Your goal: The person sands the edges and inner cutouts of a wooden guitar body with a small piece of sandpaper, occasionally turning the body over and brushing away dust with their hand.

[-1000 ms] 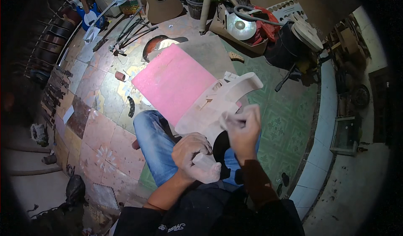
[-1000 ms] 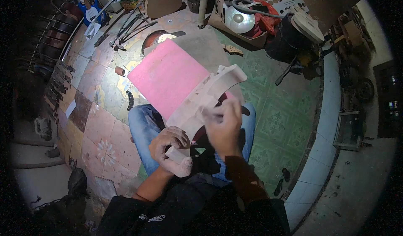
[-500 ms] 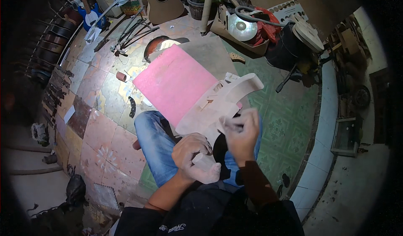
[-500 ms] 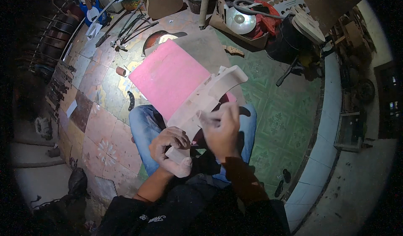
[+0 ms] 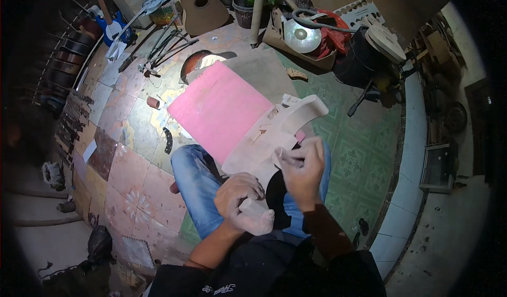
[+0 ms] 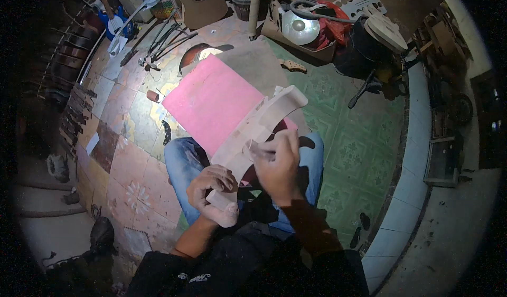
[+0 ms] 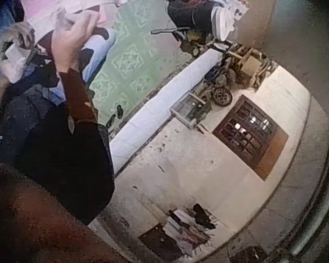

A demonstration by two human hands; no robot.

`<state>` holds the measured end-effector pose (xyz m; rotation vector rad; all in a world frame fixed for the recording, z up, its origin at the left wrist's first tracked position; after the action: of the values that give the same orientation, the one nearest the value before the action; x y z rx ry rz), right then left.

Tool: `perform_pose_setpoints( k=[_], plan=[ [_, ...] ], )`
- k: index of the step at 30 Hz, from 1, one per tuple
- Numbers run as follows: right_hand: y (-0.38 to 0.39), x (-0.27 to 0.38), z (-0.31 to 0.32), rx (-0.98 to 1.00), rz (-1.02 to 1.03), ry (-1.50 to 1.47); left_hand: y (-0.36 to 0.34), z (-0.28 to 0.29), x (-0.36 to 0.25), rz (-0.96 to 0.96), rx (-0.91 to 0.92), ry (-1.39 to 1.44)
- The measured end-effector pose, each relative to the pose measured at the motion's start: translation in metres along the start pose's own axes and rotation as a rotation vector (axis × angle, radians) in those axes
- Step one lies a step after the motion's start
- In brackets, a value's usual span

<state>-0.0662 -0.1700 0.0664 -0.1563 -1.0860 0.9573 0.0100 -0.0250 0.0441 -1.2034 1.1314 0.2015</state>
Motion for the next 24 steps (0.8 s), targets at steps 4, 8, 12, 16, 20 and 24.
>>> perform_pose_setpoints(
  k=[4,8,12,16,20,24],
  plan=[
    [-0.048,-0.041,0.015,-0.254,-0.088,0.096,-0.008,0.002,0.002,0.042,-0.029,-0.002],
    [-0.012,-0.030,0.013,-0.138,-0.120,-0.150,-0.018,0.034,0.020,0.279,-0.146,0.027],
    [0.007,0.001,0.002,0.410,-0.117,-0.342,-0.037,0.051,0.038,0.315,-0.184,0.214],
    [0.003,0.011,-0.012,0.653,0.097,-0.017,-0.045,0.052,0.038,0.257,-0.228,0.116],
    [-0.003,0.012,-0.028,0.704,0.145,0.166,-0.042,0.041,0.034,0.194,-0.240,0.031],
    [0.003,0.005,-0.038,0.693,0.079,0.086,-0.041,0.033,0.032,0.186,-0.238,0.018]
  ],
)
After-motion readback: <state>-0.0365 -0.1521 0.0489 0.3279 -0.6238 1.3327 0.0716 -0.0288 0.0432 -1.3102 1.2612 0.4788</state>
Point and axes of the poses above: each hand's wrist, its own y-axis away from the middle knuckle, its own z-axis out of the back of the hand, x = y × z, the point moved 3 cm from there along -y, towards the middle knuckle, and after that the axes turned 4 degrees about z, right-handed, at the moved point
